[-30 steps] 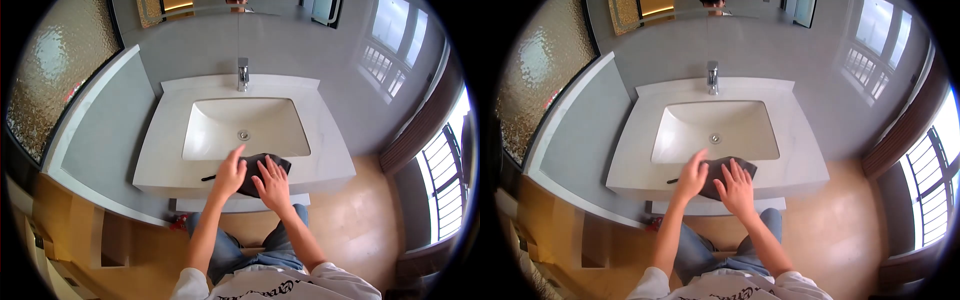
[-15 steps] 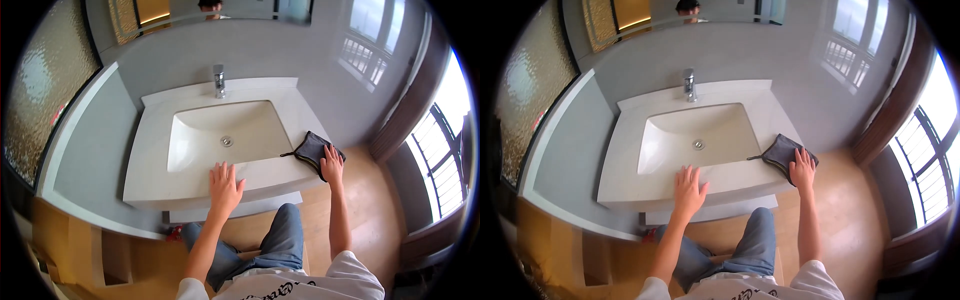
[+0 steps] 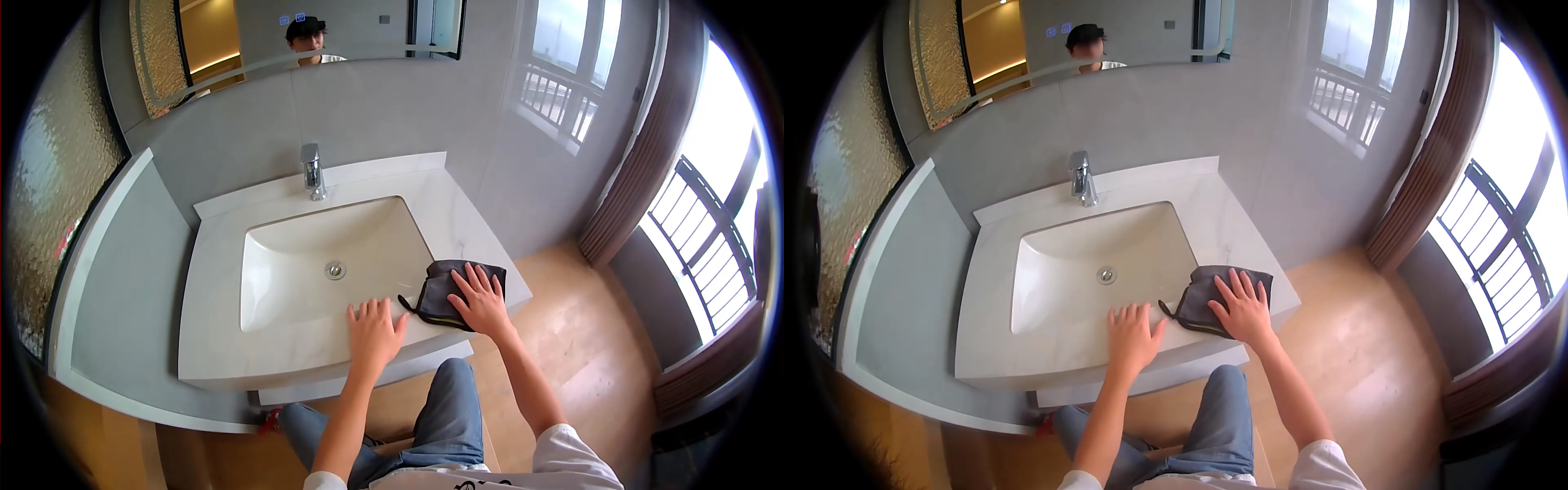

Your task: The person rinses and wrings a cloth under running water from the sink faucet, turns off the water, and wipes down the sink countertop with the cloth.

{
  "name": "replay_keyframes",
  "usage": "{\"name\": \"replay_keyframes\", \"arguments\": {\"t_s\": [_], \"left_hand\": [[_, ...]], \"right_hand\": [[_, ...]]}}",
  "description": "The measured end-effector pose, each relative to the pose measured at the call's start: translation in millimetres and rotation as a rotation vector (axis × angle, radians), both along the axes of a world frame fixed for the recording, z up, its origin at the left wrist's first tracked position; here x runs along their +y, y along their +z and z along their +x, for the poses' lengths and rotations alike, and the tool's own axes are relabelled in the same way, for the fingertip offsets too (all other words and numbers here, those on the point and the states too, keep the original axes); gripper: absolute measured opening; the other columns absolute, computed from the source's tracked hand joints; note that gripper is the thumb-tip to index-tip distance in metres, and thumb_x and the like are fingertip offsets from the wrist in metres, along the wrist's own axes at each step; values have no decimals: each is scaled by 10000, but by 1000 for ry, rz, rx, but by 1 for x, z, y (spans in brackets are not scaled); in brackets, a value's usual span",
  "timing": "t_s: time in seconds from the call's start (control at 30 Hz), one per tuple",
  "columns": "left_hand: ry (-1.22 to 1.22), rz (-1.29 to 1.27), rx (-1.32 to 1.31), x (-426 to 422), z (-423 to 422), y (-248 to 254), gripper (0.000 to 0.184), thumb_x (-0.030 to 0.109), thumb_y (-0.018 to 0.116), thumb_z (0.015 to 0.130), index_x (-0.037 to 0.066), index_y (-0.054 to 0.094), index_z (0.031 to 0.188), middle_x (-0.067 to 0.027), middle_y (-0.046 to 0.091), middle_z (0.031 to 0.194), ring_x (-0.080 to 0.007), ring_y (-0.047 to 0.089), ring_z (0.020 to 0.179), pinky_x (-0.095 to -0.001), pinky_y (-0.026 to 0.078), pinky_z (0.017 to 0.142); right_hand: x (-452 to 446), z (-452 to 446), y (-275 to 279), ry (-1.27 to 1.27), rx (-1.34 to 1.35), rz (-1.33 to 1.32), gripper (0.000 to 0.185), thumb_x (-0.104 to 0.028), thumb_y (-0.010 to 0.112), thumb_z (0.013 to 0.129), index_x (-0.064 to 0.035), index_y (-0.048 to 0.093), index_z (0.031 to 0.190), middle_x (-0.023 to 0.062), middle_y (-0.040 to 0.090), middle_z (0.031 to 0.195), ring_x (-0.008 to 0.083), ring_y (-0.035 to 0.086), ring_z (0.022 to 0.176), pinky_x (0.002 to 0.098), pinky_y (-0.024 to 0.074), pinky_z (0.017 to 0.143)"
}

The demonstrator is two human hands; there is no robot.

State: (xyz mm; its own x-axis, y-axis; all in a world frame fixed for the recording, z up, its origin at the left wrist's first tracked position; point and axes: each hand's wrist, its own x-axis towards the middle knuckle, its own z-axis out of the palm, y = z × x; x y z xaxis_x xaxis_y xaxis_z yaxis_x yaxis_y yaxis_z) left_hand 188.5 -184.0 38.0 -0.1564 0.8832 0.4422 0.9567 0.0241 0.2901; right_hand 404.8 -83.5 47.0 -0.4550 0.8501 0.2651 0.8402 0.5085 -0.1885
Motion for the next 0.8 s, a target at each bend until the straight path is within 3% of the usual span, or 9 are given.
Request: {"name": "replay_keyframes", "arguments": {"t_s": [0.37,0.63,0.8], "left_hand": [[35,5,103,0,2,11,395,360,610,846,32,601,1066,-109,604,903,-271,577,913,-524,351,998],[19,-75,65,2,-1,13,394,362,629,814,38,585,1032,-102,584,905,-269,557,914,-537,350,996],[26,-68,76,5,-1,11,401,389,631,801,46,581,1004,-85,574,877,-246,552,886,-551,364,978]], "right_hand": [[152,-71,-2,-158,-39,33,721,-588,419,908,-119,358,1452,167,310,1508,342,250,1402,563,181,1120],[296,-126,-5,-338,10,18,876,-633,428,872,11,297,1451,137,319,1514,286,249,1417,492,177,1146],[350,-139,-7,-438,-3,-10,901,-642,427,867,21,276,1457,143,302,1522,295,279,1400,448,256,1105]]}}
